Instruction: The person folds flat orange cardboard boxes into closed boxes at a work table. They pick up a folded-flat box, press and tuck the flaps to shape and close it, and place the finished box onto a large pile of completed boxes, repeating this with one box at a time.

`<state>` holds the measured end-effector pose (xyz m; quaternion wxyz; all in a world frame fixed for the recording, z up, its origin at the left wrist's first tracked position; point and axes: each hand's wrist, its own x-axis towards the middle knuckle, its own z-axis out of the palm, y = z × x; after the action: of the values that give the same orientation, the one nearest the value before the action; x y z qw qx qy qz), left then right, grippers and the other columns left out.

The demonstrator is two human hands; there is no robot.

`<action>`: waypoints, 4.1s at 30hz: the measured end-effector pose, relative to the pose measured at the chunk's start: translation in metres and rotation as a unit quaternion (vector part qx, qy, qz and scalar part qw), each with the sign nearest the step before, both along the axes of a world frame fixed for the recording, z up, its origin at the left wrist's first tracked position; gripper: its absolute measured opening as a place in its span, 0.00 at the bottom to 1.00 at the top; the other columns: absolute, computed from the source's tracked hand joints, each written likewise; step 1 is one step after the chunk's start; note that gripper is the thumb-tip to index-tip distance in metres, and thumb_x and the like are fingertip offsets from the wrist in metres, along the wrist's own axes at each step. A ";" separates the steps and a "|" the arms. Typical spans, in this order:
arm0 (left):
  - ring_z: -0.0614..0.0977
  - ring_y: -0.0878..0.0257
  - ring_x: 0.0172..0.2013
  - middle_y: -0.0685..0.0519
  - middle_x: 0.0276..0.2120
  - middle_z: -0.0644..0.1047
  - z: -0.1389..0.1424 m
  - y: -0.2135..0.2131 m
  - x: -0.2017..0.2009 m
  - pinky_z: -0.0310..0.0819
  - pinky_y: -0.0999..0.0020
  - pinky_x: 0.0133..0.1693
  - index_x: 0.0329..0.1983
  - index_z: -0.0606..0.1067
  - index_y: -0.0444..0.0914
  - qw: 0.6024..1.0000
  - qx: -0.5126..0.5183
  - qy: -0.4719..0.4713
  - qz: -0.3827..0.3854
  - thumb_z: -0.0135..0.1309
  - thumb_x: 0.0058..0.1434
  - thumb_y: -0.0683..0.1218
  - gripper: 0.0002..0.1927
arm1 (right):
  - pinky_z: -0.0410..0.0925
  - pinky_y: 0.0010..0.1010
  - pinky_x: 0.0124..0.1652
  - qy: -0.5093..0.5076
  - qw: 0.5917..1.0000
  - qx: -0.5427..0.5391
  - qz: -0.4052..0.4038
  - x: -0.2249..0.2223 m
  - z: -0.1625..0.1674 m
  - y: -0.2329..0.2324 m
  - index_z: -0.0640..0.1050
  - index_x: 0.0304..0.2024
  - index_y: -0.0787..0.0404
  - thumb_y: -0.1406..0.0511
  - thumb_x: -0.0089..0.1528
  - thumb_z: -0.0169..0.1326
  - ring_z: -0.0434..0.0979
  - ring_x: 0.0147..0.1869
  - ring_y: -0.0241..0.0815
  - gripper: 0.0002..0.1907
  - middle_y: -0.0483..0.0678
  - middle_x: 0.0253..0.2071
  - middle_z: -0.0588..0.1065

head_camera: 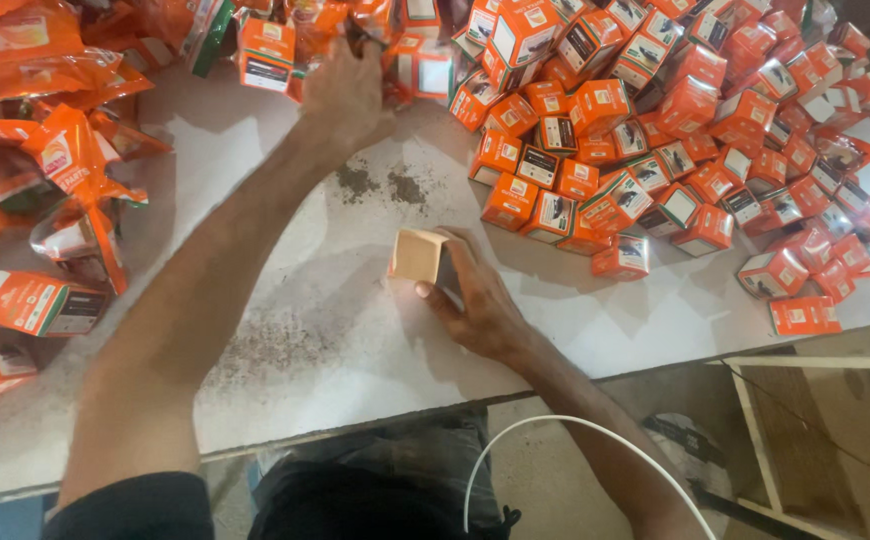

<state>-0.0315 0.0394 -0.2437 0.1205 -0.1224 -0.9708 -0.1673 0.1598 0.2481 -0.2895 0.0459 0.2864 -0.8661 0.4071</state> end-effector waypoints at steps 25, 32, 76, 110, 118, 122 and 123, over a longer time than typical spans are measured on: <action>0.74 0.50 0.54 0.49 0.51 0.77 -0.019 -0.025 0.225 0.69 0.46 0.56 0.43 0.71 0.36 0.935 0.106 0.265 -0.211 0.65 0.54 0.42 0.18 | 0.66 0.48 0.62 0.061 0.995 -0.002 0.072 0.003 -0.004 -0.012 0.70 0.60 0.63 0.74 0.56 0.58 0.73 0.64 0.64 0.29 0.59 0.57 0.74; 0.71 0.54 0.55 0.53 0.46 0.77 -0.017 -0.026 0.227 0.65 0.49 0.59 0.53 0.75 0.37 0.948 0.055 0.238 -0.203 0.63 0.56 0.44 0.21 | 0.66 0.48 0.60 0.058 0.995 0.001 0.083 0.004 0.005 -0.015 0.67 0.63 0.66 0.71 0.58 0.62 0.71 0.63 0.64 0.31 0.61 0.58 0.72; 0.82 0.57 0.29 0.44 0.31 0.80 -0.031 -0.041 0.193 0.76 0.59 0.33 0.51 0.73 0.34 0.907 0.329 -0.246 -0.091 0.59 0.60 0.52 0.21 | 0.71 0.48 0.54 0.071 0.997 0.020 0.013 0.007 -0.020 -0.025 0.58 0.70 0.70 0.58 0.59 0.67 0.79 0.57 0.63 0.46 0.61 0.55 0.77; 0.81 0.65 0.32 0.51 0.34 0.79 -0.046 -0.056 0.181 0.80 0.67 0.33 0.49 0.74 0.34 0.718 0.583 -0.343 -0.163 0.52 0.63 0.42 0.13 | 0.71 0.47 0.53 0.139 0.988 0.043 0.055 0.012 0.001 -0.031 0.74 0.59 0.65 0.69 0.58 0.64 0.77 0.57 0.62 0.26 0.59 0.56 0.75; 0.80 0.60 0.28 0.46 0.28 0.77 -0.059 -0.037 0.176 0.76 0.65 0.29 0.37 0.70 0.32 0.844 0.451 -0.285 -0.048 0.60 0.61 0.40 0.10 | 0.72 0.47 0.52 0.182 0.981 0.044 0.054 0.013 -0.007 -0.030 0.72 0.47 0.62 0.68 0.62 0.61 0.78 0.54 0.62 0.14 0.61 0.58 0.73; 0.82 0.54 0.39 0.45 0.37 0.78 -0.051 -0.025 0.192 0.78 0.62 0.42 0.43 0.74 0.34 0.913 0.384 -0.080 -0.110 0.58 0.61 0.37 0.08 | 0.73 0.46 0.50 0.201 0.976 0.055 0.061 0.013 -0.006 -0.028 0.72 0.48 0.59 0.67 0.61 0.61 0.79 0.52 0.61 0.15 0.60 0.56 0.74; 0.84 0.53 0.43 0.45 0.40 0.80 -0.049 -0.025 0.196 0.79 0.61 0.46 0.46 0.76 0.35 0.919 0.368 -0.026 -0.137 0.56 0.61 0.36 0.09 | 0.73 0.46 0.50 0.196 0.978 0.043 0.063 0.013 -0.008 -0.028 0.72 0.49 0.59 0.67 0.61 0.62 0.79 0.52 0.61 0.16 0.59 0.55 0.75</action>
<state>0.1644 0.0140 -0.2923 0.1075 -0.1968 -0.8175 -0.5305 0.1730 0.2203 -0.2974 0.1765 0.4166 -0.8373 0.3070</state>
